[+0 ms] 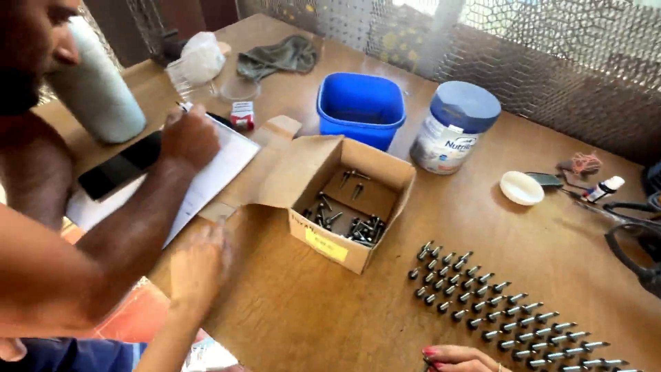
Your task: Assembling small metal fasteners by placing washers onto bolts and organizing them in neat rows on a workbench.
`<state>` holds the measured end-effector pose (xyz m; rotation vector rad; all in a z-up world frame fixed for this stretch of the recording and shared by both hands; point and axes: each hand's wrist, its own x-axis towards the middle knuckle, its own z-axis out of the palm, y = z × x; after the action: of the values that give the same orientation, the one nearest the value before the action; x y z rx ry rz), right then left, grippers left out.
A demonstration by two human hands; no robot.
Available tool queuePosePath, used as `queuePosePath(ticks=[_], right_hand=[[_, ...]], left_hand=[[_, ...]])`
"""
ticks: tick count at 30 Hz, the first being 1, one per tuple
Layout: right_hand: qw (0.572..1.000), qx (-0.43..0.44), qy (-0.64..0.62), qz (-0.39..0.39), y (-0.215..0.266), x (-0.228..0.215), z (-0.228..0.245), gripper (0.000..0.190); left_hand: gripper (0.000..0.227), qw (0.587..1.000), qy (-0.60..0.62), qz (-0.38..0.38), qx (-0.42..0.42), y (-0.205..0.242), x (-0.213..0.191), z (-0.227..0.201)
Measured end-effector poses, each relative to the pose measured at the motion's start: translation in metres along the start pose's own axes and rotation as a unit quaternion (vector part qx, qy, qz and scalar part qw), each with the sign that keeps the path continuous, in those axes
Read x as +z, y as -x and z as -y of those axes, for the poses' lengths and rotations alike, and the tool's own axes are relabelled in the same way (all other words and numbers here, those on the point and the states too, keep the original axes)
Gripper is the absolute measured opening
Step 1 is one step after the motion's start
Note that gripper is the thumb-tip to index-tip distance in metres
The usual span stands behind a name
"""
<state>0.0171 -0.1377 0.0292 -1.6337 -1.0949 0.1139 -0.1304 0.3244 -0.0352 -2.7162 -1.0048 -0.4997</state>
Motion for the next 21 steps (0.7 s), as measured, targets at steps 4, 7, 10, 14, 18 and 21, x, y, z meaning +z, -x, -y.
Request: queuePosePath(ticks=[4,7,10,14,18,21], right_hand=[[0.996,-0.059,0.010,0.063,0.001,0.001,-0.015,0.021],[0.992,-0.038,-0.014,0.121,0.000,-0.010,-0.020,0.025],[0.990,0.024,-0.042,0.136,0.002,-0.008,-0.005,0.033],[0.996,0.017,-0.001,0.082,0.004,0.003,0.002,0.027],[0.999,0.009,0.011,0.043,0.008,0.011,0.005,0.022],[0.999,0.012,0.000,0.050,0.004,0.014,0.005,0.022]], left_hand=[[0.063,0.992,-0.118,-0.016,-0.048,-0.016,0.027,0.028],[0.071,0.990,-0.115,0.047,-0.072,-0.025,0.043,0.037],[0.068,0.988,-0.129,0.039,-0.072,-0.026,0.052,0.036],[0.065,0.985,-0.165,0.009,-0.058,-0.022,0.055,0.031],[0.063,0.984,-0.166,0.014,-0.059,-0.020,0.056,0.023],[0.054,0.971,-0.218,-0.057,-0.080,-0.016,0.057,0.016]])
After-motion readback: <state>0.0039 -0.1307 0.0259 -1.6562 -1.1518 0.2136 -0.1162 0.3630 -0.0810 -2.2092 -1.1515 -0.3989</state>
